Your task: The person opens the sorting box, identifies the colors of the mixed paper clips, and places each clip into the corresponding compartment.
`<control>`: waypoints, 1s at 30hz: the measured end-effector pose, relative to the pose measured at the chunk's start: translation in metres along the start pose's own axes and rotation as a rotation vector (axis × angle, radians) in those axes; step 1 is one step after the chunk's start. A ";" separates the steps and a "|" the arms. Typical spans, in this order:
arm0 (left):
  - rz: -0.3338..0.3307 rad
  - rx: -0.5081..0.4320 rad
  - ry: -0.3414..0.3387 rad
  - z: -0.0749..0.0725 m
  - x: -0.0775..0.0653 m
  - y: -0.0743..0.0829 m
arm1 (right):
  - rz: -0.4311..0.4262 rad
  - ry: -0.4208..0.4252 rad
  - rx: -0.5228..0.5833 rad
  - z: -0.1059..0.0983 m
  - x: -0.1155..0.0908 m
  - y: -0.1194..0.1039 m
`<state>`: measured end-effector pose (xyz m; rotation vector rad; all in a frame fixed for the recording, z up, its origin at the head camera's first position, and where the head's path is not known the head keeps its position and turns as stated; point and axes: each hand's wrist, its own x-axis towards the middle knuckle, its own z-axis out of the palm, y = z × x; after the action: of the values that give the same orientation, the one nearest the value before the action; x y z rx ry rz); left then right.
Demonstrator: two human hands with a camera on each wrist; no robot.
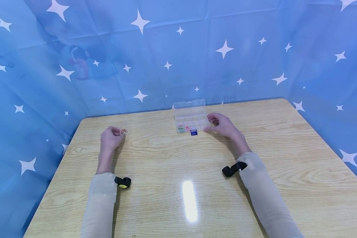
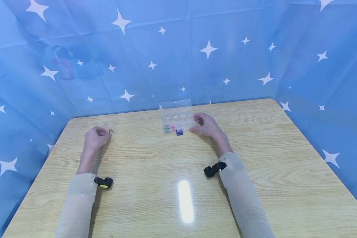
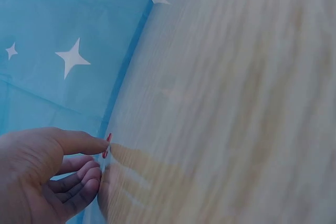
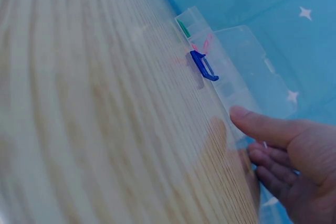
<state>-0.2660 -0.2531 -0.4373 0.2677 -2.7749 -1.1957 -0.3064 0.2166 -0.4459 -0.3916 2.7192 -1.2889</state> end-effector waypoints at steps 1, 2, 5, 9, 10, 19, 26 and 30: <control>-0.005 0.002 0.004 0.000 0.001 0.000 | 0.000 0.000 -0.001 0.000 0.000 0.000; -0.011 0.009 0.007 0.000 0.001 -0.001 | 0.001 0.000 -0.002 0.000 0.000 0.000; -0.021 0.019 0.019 0.000 0.003 -0.001 | 0.005 0.001 -0.005 0.000 0.000 0.000; -0.027 0.030 0.040 0.000 0.006 0.000 | 0.009 -0.002 -0.007 0.000 0.000 0.000; -0.027 0.033 0.046 0.000 0.006 0.001 | 0.009 -0.003 -0.006 0.000 0.000 0.000; -0.038 0.069 0.037 -0.002 0.007 0.001 | 0.006 -0.003 -0.006 -0.001 0.000 -0.001; -0.014 0.085 0.027 -0.002 0.007 -0.002 | 0.006 -0.004 -0.007 0.000 0.000 0.000; 0.005 0.093 0.029 -0.004 0.005 0.000 | 0.007 -0.001 -0.010 0.000 0.000 0.000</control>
<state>-0.2701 -0.2572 -0.4344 0.2838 -2.8087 -1.0553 -0.3069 0.2170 -0.4459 -0.3835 2.7245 -1.2734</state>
